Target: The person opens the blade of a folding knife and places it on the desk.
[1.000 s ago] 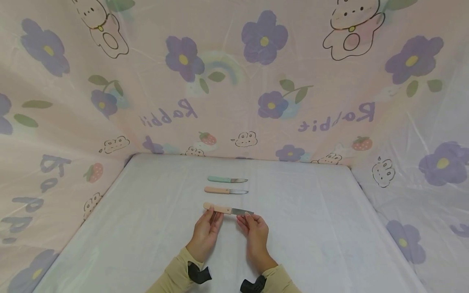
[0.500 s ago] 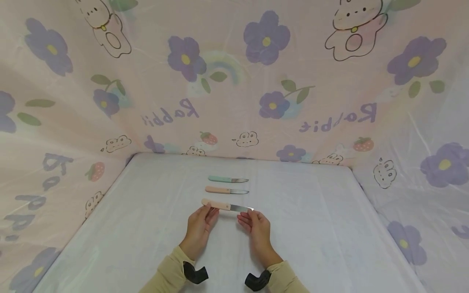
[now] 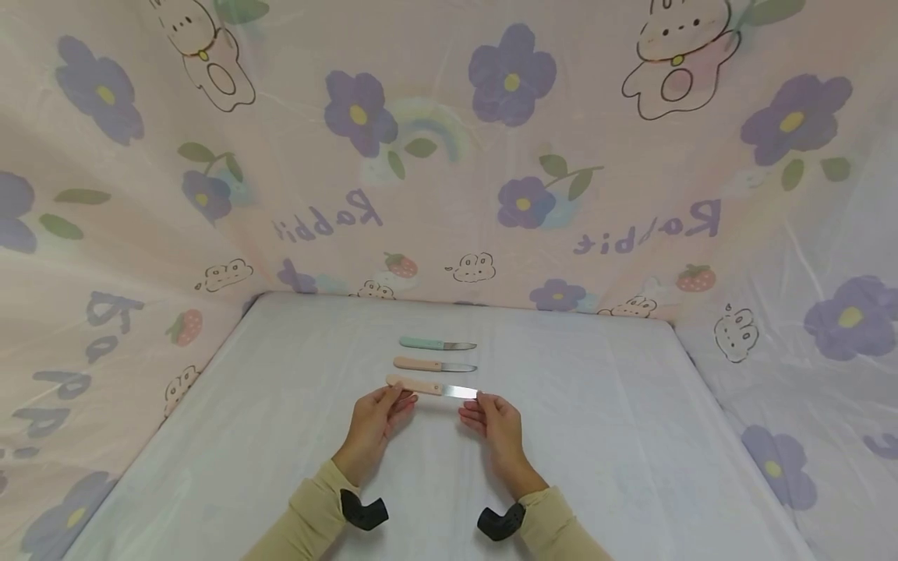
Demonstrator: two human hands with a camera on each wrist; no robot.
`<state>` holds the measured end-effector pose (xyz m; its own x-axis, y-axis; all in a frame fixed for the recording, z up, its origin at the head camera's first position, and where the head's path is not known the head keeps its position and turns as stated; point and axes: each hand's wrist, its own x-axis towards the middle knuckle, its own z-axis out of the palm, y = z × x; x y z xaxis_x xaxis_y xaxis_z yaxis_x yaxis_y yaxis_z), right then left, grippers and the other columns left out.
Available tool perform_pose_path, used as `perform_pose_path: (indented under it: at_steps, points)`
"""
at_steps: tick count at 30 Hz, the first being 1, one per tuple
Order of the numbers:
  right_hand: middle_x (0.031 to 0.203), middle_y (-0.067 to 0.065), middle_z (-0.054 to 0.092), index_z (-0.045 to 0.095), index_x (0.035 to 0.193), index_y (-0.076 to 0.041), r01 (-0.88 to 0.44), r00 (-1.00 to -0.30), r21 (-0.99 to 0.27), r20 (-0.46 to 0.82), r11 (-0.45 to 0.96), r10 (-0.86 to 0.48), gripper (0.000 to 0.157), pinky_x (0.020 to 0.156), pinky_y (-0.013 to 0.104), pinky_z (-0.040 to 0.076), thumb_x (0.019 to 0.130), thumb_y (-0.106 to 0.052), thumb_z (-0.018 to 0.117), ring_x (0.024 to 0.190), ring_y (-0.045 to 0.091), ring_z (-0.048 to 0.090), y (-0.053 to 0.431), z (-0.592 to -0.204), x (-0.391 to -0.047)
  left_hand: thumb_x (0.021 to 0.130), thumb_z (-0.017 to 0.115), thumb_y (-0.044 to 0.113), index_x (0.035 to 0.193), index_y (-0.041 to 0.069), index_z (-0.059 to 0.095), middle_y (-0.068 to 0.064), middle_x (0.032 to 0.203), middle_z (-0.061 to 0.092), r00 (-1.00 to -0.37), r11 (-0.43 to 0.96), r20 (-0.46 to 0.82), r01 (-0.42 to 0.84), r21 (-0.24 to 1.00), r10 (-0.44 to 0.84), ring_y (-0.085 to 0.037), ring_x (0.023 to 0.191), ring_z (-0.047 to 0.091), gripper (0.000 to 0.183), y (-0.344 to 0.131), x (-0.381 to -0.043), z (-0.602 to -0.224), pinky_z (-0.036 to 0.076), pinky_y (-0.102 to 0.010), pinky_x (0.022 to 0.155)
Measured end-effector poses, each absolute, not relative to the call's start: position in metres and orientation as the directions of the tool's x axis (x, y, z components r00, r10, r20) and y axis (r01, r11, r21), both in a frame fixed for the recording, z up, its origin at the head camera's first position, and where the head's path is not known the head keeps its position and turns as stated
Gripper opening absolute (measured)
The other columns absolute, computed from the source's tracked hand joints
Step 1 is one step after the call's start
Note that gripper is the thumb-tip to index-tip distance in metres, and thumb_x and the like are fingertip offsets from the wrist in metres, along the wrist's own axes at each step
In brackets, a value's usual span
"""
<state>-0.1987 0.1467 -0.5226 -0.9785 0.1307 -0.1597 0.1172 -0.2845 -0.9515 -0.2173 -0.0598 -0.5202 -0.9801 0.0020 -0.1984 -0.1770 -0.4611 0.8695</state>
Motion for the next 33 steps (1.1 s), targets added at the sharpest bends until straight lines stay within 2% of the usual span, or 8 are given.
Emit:
perform_pose_path:
  at_steps: [7,11,18,25,33]
  points:
    - [0.101,0.03,0.061,0.049,0.113,0.014,0.163,-0.977,-0.966,-0.186,-0.202,0.101,0.035,0.074,0.035,0.055,0.097,-0.017,0.05,0.079,0.023,0.068,0.149,-0.526,-0.208,0.092,0.059,0.017,0.109,-0.015,0.054,-0.032,0.109,0.058,-0.981,-0.367,-0.194,-0.181,0.913,0.001,-0.028,0.089,0.066,0.036,-0.066,-0.226,-0.523,0.051,-0.038,0.084]
    - [0.097,0.027,0.063,0.053,0.109,0.011,0.186,-0.977,-0.974,-0.197,-0.125,0.08,0.033,0.072,0.034,0.056,0.097,-0.02,0.052,0.077,0.024,0.068,0.152,-0.531,-0.215,0.092,0.06,0.017,0.111,-0.014,0.054,-0.028,0.106,0.061,-0.972,-0.315,-0.236,-0.226,0.922,0.008,-0.028,0.09,0.066,0.037,-0.07,-0.23,-0.529,0.053,-0.036,0.082]
    - [0.096,0.023,0.063,0.054,0.111,0.009,0.224,-0.973,-0.974,-0.225,-0.021,0.058,0.033,0.071,0.034,0.056,0.097,-0.021,0.051,0.078,0.024,0.067,0.153,-0.535,-0.229,0.092,0.06,0.022,0.111,-0.011,0.056,-0.023,0.103,0.063,-0.951,-0.208,-0.304,-0.309,0.928,0.056,-0.024,0.087,0.066,0.038,-0.076,-0.241,-0.537,0.054,-0.032,0.078]
    - [0.09,0.018,0.065,0.055,0.109,0.01,0.292,-0.955,-0.956,-0.292,-0.006,0.052,0.031,0.07,0.033,0.056,0.097,-0.018,0.05,0.077,0.023,0.067,0.153,-0.536,-0.24,0.091,0.061,0.023,0.108,-0.01,0.058,-0.019,0.096,0.065,-0.938,-0.174,-0.336,-0.347,0.922,0.089,-0.022,0.082,0.067,0.036,-0.081,-0.25,-0.541,0.055,-0.031,0.074]
    - [0.088,0.015,0.065,0.054,0.111,0.012,0.347,-0.937,-0.937,-0.348,-0.039,0.027,0.031,0.07,0.032,0.056,0.098,-0.016,0.049,0.077,0.022,0.067,0.158,-0.539,-0.246,0.092,0.06,0.023,0.111,-0.01,0.057,-0.02,0.099,0.064,-0.931,-0.147,-0.348,-0.362,0.921,0.109,-0.022,0.084,0.067,0.038,-0.08,-0.252,-0.54,0.055,-0.03,0.076]
